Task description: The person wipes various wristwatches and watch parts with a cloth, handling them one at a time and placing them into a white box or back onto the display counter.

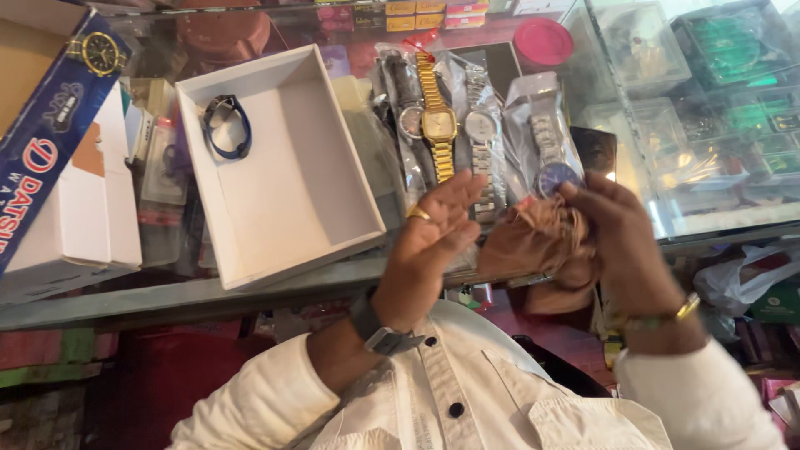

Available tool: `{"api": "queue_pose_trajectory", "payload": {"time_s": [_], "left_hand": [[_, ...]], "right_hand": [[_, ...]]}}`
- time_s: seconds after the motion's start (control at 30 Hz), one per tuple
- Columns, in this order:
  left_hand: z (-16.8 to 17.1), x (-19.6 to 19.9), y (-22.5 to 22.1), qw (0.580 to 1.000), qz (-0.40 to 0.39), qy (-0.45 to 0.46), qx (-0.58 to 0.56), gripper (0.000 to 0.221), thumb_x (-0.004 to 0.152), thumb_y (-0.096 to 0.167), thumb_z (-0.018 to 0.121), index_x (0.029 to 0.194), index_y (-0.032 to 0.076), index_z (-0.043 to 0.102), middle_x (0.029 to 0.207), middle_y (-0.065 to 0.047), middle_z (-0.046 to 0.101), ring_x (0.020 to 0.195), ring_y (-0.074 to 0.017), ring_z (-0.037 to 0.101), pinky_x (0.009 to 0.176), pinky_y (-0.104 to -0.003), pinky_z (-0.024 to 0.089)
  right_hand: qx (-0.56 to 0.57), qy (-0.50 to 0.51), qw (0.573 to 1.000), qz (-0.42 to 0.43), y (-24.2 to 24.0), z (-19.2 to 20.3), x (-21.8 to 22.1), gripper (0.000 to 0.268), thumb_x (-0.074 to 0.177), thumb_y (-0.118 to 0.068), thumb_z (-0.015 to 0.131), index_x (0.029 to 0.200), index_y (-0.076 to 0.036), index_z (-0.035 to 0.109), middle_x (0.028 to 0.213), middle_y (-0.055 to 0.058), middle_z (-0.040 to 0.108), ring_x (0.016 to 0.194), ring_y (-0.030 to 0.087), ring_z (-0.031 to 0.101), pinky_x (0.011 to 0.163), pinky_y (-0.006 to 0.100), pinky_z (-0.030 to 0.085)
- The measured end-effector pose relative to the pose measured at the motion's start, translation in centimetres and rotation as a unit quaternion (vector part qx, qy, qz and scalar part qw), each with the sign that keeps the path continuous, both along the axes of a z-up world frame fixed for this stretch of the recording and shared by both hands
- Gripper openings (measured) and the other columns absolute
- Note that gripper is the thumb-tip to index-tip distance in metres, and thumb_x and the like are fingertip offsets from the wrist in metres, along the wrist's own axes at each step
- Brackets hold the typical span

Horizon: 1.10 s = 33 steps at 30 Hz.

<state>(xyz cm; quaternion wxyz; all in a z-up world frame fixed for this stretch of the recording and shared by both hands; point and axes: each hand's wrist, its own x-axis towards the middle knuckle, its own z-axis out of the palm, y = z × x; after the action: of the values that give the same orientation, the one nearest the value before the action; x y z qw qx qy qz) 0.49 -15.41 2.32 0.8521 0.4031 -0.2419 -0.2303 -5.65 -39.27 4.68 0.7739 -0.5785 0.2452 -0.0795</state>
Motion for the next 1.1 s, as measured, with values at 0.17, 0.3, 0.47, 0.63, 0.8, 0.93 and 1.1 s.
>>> {"api": "queue_pose_trajectory", "payload": {"time_s": [0.17, 0.3, 0.47, 0.63, 0.8, 0.93, 1.1], "left_hand": [[0.6, -0.2, 2.7, 0.997, -0.069, 0.027, 0.018, 0.042, 0.108, 0.011, 0.054, 0.149, 0.000, 0.047, 0.139, -0.017, 0.065, 0.133, -0.0220, 0.061, 0.117, -0.037, 0.045], [1.4, 0.9, 5.6, 0.997, -0.044, -0.051, 0.021, 0.039, 0.111, 0.013, 0.057, 0.147, 0.002, 0.048, 0.133, -0.014, 0.069, 0.129, -0.0212, 0.065, 0.116, -0.038, 0.051], [2.9, 7.4, 11.2, 0.979, 0.110, -0.109, 0.136, 0.039, 0.103, 0.011, 0.069, 0.138, 0.004, 0.056, 0.124, -0.007, 0.069, 0.119, -0.0135, 0.064, 0.105, -0.031, 0.051], [3.9, 17.9, 17.4, 0.636, 0.341, -0.359, 0.592, 0.013, 0.088, 0.019, 0.081, 0.094, 0.009, 0.075, 0.102, -0.009, 0.074, 0.095, -0.0246, 0.068, 0.084, -0.039, 0.053], [-1.0, 25.5, 18.2, 0.380, 0.397, -0.508, 0.663, 0.016, 0.073, 0.016, 0.076, 0.086, 0.006, 0.076, 0.093, -0.016, 0.071, 0.096, -0.0361, 0.064, 0.082, -0.050, 0.047], [-2.7, 27.8, 18.5, 0.311, 0.330, -0.495, 0.741, 0.012, 0.083, 0.014, 0.068, 0.088, 0.009, 0.077, 0.098, -0.016, 0.071, 0.106, -0.0339, 0.063, 0.092, -0.049, 0.045], [-0.9, 25.0, 19.1, 0.402, 0.402, -0.610, 0.552, 0.027, 0.086, 0.008, 0.068, 0.113, 0.007, 0.070, 0.111, -0.013, 0.070, 0.101, -0.0344, 0.063, 0.084, -0.051, 0.046]], "right_hand": [[-0.144, 0.102, 0.970, 0.169, -4.6, -1.0, 3.3, 0.033, 0.101, -0.029, 0.070, 0.105, 0.004, 0.073, 0.095, 0.010, 0.074, 0.078, 0.016, 0.067, 0.066, 0.031, 0.053], [-0.593, 0.225, 0.750, 0.187, -4.5, 0.8, 2.7, 0.053, 0.100, -0.055, 0.059, 0.098, -0.006, 0.079, 0.079, 0.021, 0.072, 0.070, 0.033, 0.066, 0.068, 0.043, 0.052], [-0.556, 0.137, 0.815, 0.092, -2.5, 4.9, -1.0, 0.038, 0.102, -0.036, 0.065, 0.103, 0.001, 0.072, 0.081, 0.019, 0.073, 0.068, 0.026, 0.067, 0.063, 0.041, 0.052], [-0.200, 0.005, 0.972, 0.122, 1.8, 3.2, -3.5, 0.019, 0.098, -0.017, 0.065, 0.103, 0.001, 0.066, 0.090, 0.009, 0.071, 0.077, 0.015, 0.066, 0.066, 0.032, 0.054], [-0.218, -0.039, 0.930, 0.295, 7.9, -1.4, -1.4, 0.015, 0.090, -0.011, 0.072, 0.097, 0.002, 0.073, 0.085, 0.006, 0.072, 0.080, 0.010, 0.063, 0.070, 0.026, 0.051], [-0.185, -0.009, 0.919, 0.347, 10.1, -2.5, -1.6, 0.017, 0.087, -0.011, 0.074, 0.099, 0.002, 0.073, 0.084, 0.005, 0.073, 0.078, 0.009, 0.063, 0.068, 0.027, 0.052], [-0.023, -0.033, 0.992, 0.123, 9.6, -2.5, -0.8, 0.019, 0.087, -0.005, 0.053, 0.099, 0.003, 0.066, 0.087, 0.018, 0.070, 0.075, 0.029, 0.071, 0.069, 0.040, 0.058]]}}
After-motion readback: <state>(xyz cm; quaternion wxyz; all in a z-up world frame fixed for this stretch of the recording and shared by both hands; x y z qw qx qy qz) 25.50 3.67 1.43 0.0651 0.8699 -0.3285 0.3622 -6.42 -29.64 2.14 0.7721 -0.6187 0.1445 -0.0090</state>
